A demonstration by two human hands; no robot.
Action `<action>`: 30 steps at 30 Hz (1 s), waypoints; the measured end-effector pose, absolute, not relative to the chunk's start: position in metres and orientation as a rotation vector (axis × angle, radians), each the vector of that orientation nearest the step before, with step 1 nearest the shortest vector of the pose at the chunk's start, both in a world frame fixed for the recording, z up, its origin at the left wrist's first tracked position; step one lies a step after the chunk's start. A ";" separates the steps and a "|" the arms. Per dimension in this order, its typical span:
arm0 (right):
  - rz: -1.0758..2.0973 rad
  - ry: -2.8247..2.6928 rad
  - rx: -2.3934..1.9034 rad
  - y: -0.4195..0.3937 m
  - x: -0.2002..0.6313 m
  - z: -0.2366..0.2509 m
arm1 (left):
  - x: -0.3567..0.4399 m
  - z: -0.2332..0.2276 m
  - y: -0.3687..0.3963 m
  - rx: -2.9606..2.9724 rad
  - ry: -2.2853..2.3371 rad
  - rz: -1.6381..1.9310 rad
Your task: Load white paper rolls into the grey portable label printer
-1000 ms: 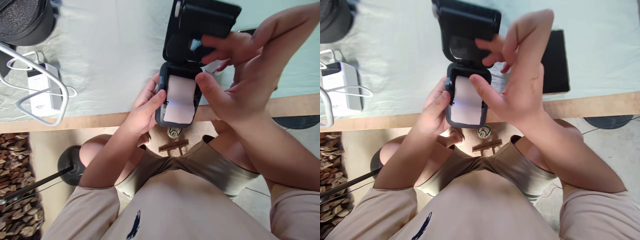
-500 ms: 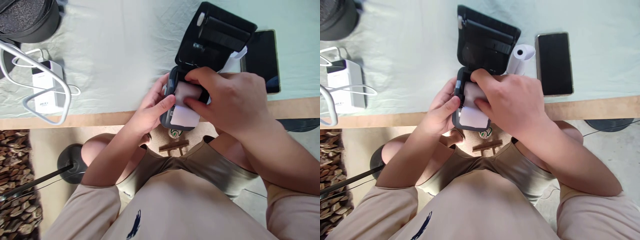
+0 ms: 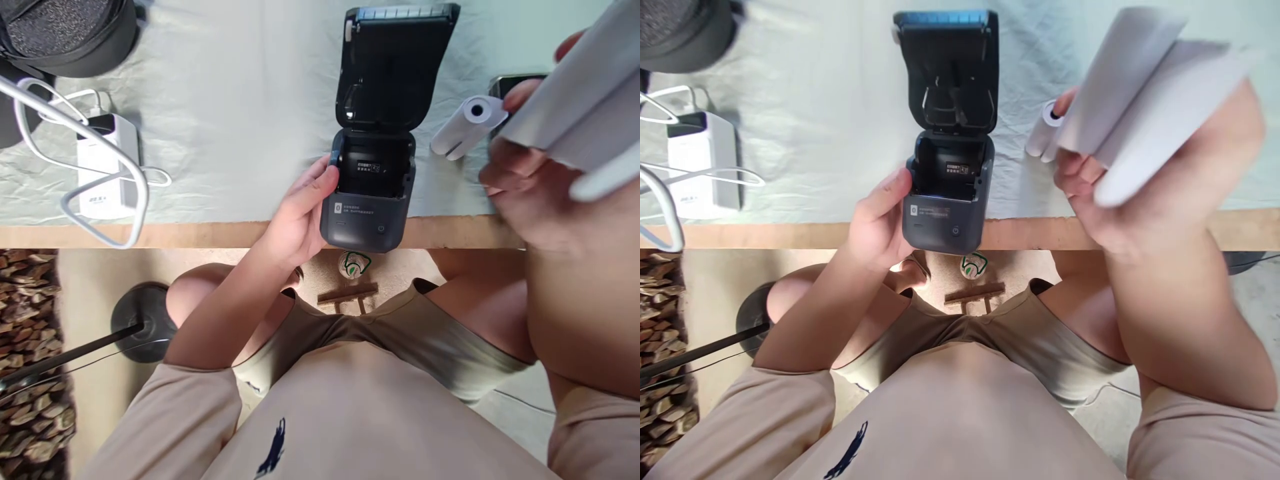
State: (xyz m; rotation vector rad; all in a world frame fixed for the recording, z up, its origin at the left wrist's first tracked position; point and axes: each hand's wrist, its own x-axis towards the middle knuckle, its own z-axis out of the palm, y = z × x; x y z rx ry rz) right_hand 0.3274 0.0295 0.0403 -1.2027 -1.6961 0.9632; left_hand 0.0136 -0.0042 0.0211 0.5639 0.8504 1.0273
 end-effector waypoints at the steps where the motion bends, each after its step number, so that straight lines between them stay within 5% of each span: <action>1: 1.061 -1.598 -1.176 0.038 0.332 0.029 | 0.015 0.022 -0.004 0.544 0.858 1.037; 4: 1.203 -1.340 -1.073 0.050 0.331 -0.003 | 0.019 0.025 -0.003 0.507 0.849 1.082; 10: 0.528 -1.933 -1.074 0.017 0.305 -0.018 | 0.018 0.019 -0.004 0.534 0.818 1.098; 14: 0.361 -2.126 -1.255 0.004 0.299 -0.008 | 0.015 0.014 -0.005 0.583 0.853 1.093; 21: -0.038 -1.898 -1.220 0.036 0.317 0.001 | 0.014 0.015 -0.004 0.589 0.879 1.090; 26: 0.172 -1.927 -1.808 0.065 0.310 0.000 | 0.017 0.021 -0.001 0.584 0.849 1.075; 30: 0.193 -1.935 -1.715 0.068 0.309 0.002 | 0.020 0.026 -0.002 0.556 0.876 1.088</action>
